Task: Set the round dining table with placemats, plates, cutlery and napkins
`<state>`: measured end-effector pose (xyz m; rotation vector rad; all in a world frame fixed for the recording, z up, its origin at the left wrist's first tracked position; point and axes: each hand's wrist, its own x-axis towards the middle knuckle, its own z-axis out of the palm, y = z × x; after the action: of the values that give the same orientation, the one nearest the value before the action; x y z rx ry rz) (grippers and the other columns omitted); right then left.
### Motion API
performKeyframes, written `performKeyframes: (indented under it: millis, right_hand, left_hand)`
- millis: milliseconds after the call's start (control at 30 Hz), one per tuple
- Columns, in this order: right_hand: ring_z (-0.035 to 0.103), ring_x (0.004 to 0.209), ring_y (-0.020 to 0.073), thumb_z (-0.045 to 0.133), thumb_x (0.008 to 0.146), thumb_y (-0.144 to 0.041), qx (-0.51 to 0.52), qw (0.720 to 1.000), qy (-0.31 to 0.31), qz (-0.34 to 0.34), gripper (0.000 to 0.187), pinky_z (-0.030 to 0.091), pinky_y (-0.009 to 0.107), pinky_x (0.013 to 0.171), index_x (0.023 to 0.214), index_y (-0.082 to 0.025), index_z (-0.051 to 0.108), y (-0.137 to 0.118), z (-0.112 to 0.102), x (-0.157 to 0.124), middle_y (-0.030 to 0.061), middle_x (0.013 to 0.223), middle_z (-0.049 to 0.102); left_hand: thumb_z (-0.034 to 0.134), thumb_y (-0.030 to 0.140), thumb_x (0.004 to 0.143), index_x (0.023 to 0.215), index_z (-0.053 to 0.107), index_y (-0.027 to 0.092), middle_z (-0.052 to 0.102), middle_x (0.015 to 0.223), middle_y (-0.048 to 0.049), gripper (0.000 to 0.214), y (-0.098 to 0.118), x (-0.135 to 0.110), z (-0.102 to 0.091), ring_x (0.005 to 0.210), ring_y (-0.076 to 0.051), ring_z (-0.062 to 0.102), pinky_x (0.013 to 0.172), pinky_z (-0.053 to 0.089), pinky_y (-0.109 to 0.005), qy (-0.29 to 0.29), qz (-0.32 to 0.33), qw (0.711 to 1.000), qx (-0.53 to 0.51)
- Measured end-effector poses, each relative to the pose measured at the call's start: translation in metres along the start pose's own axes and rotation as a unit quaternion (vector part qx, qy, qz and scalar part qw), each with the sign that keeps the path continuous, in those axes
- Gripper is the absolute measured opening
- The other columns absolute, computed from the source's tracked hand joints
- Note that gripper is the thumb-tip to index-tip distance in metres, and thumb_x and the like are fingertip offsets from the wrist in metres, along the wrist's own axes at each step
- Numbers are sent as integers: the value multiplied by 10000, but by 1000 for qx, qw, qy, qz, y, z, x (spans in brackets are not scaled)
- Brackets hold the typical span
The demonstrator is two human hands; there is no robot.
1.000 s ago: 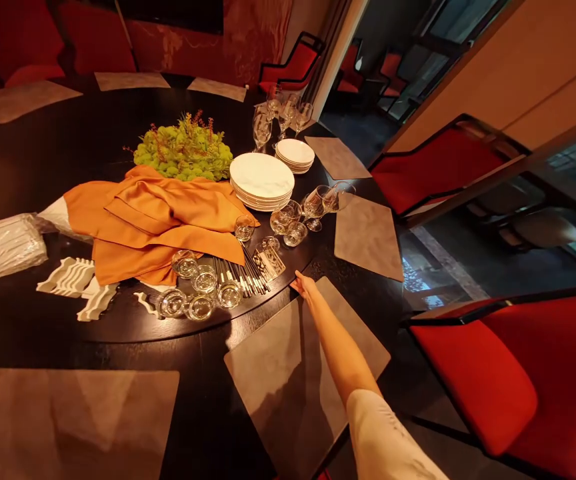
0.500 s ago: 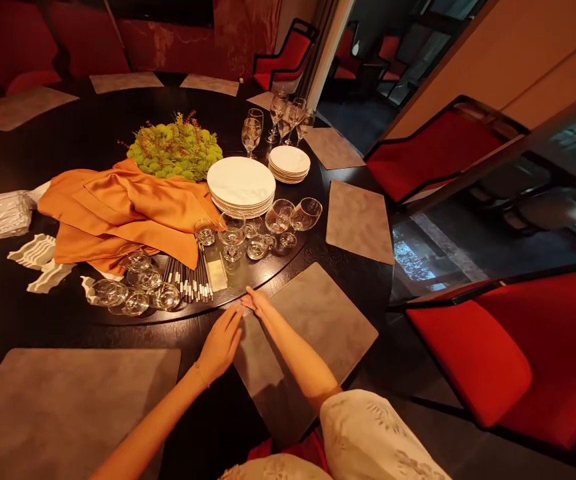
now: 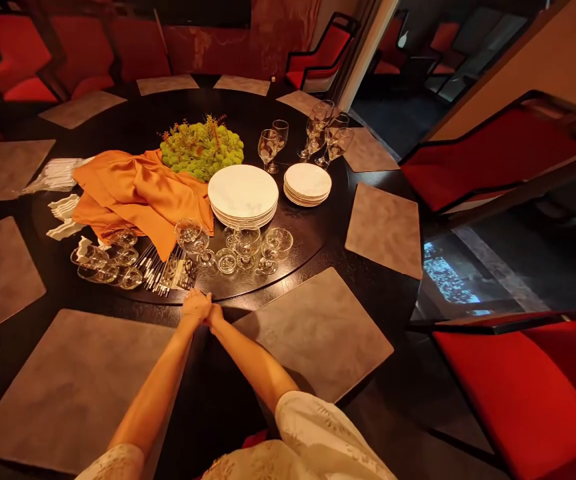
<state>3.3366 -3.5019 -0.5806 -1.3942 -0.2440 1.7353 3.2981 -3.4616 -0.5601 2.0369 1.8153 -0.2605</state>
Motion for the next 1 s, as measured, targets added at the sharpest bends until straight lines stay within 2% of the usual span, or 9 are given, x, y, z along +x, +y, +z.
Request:
performKeyframes:
  millis: [100, 167, 200, 300, 367, 467, 567, 733, 1000]
  right_hand:
    - [646, 608, 185, 584, 731, -175, -78, 984, -104, 124, 88, 516, 306, 591, 732, -107, 641, -14, -34, -22, 78, 682, 672]
    - [659, 628, 172, 642, 684, -165, -152, 945, -208, 202, 166, 494, 217, 524, 831, -89, 656, -45, -79, -40, 113, 784, 684]
    - [660, 626, 174, 654, 680, -172, -174, 933, -218, 227, 205, 471, 185, 478, 861, -76, 655, -68, -105, -48, 134, 808, 683]
    - [628, 524, 126, 604, 727, -114, -139, 967, -106, 184, 182, 365, 106, 366, 892, -49, 643, -147, -170, -56, 138, 749, 680]
    - [576, 444, 83, 536, 788, -106, -98, 991, 3, 93, 137, 315, 86, 330, 867, -53, 633, -196, -188, -45, 105, 654, 664]
    - [567, 446, 84, 512, 842, -216, -98, 991, 89, -31, 185, 370, 103, 356, 826, -56, 605, -247, -174, -7, 91, 613, 642]
    - [585, 481, 113, 527, 830, -417, -128, 982, 117, -77, 370, 448, 163, 406, 787, -52, 574, -269, -130, 38, 100, 597, 621]
    - [573, 491, 124, 547, 801, -481, -170, 976, 128, -40, 432, 480, 203, 434, 756, -52, 553, -269, -67, 82, 69, 527, 570]
    - [563, 473, 90, 498, 869, -330, -123, 990, 57, -25, 277, 486, 161, 462, 751, -85, 552, -250, -40, 92, 42, 516, 572]
  left_hand:
    - [300, 295, 867, 1283, 318, -139, 282, 1354, -349, 602, -29, 9, -6, 1272, -388, 306, 1000, 294, -478, -5, -16, 1000, 10]
    - [302, 302, 858, 1301, 298, -124, 267, 1369, -335, 615, -47, 17, -11, 1279, -379, 298, 991, 308, -472, -16, -36, 999, 12]
    - [300, 302, 856, 1304, 291, -126, 261, 1370, -336, 620, -55, 23, -14, 1281, -378, 295, 990, 309, -473, -22, -48, 999, 12]
    - [295, 309, 854, 1301, 259, -157, 236, 1368, -359, 647, -76, 38, -22, 1289, -385, 275, 1002, 292, -472, -38, -76, 996, 15]
    - [291, 307, 854, 1296, 234, -179, 207, 1374, -368, 660, -90, 46, -28, 1297, -390, 253, 1012, 279, -460, -49, -85, 995, 20]
    - [285, 282, 854, 1302, 226, -168, 191, 1388, -355, 638, -114, 54, -38, 1306, -380, 235, 1013, 276, -440, -65, -79, 994, 30]
    - [293, 252, 849, 1323, 249, -108, 201, 1406, -316, 597, -140, 60, -47, 1314, -341, 245, 1005, 294, -411, -81, -57, 994, 37]
    - [364, 235, 791, 1322, 245, -99, 175, 1419, -305, 638, -182, 77, -59, 1327, -312, 223, 1015, 290, -359, -100, -42, 993, 54]
    - [323, 158, 728, 1296, 357, 41, 322, 1413, -169, 581, -249, 109, -81, 1275, -219, 356, 985, 331, -296, -103, -18, 992, 67]
